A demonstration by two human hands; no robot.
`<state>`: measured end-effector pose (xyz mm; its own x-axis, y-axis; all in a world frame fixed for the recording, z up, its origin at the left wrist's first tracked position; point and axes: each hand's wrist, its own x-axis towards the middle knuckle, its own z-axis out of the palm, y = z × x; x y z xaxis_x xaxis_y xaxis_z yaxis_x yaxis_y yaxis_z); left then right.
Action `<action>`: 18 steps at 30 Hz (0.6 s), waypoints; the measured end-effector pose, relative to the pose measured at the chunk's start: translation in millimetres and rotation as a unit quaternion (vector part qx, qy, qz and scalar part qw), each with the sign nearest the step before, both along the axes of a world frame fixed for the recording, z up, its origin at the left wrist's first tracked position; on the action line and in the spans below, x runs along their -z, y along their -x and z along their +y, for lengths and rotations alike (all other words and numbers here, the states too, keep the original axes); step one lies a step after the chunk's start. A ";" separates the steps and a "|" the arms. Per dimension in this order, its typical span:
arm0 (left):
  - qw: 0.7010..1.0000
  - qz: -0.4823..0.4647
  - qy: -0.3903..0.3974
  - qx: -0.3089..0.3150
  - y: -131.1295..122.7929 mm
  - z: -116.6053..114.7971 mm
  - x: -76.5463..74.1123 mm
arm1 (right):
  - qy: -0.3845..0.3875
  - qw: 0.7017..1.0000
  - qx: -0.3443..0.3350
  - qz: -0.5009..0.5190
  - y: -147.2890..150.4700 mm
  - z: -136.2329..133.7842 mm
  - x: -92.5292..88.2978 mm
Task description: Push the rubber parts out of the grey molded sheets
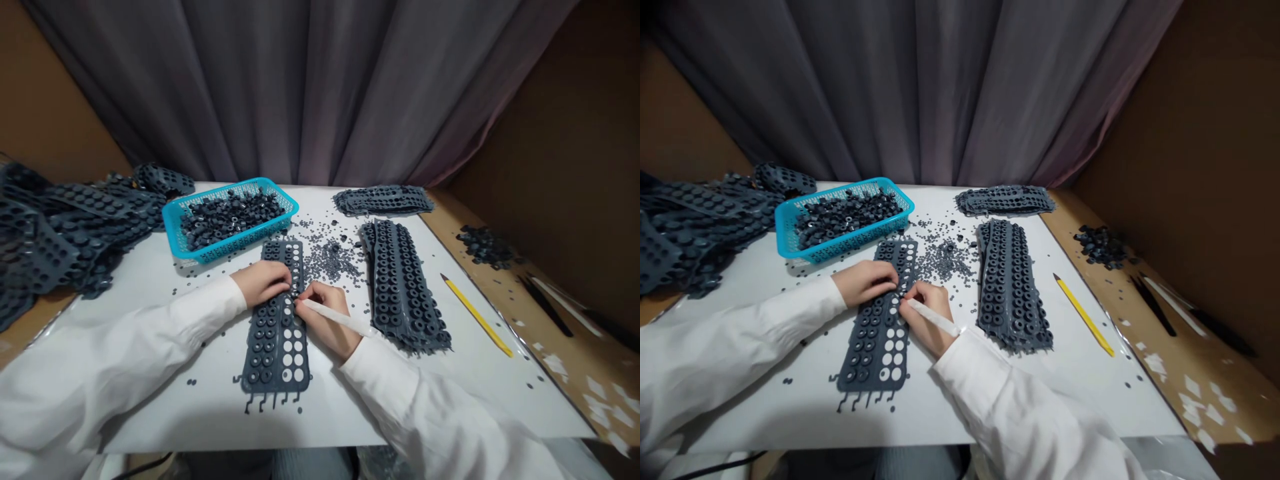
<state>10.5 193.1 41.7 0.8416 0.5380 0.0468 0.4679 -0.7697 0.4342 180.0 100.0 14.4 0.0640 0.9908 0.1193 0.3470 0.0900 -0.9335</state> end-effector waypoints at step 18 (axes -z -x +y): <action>0.635 -0.401 0.633 -0.191 9.7 -42.2 -16.8 | 0.020 0.999 0.000 0.041 0.9 -2.0 -0.8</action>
<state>0.8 150.9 58.5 0.6168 0.7295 -0.2955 -0.2459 0.5353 0.8081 179.0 98.0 15.2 0.0714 0.9948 0.0731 0.2689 0.0514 -0.9618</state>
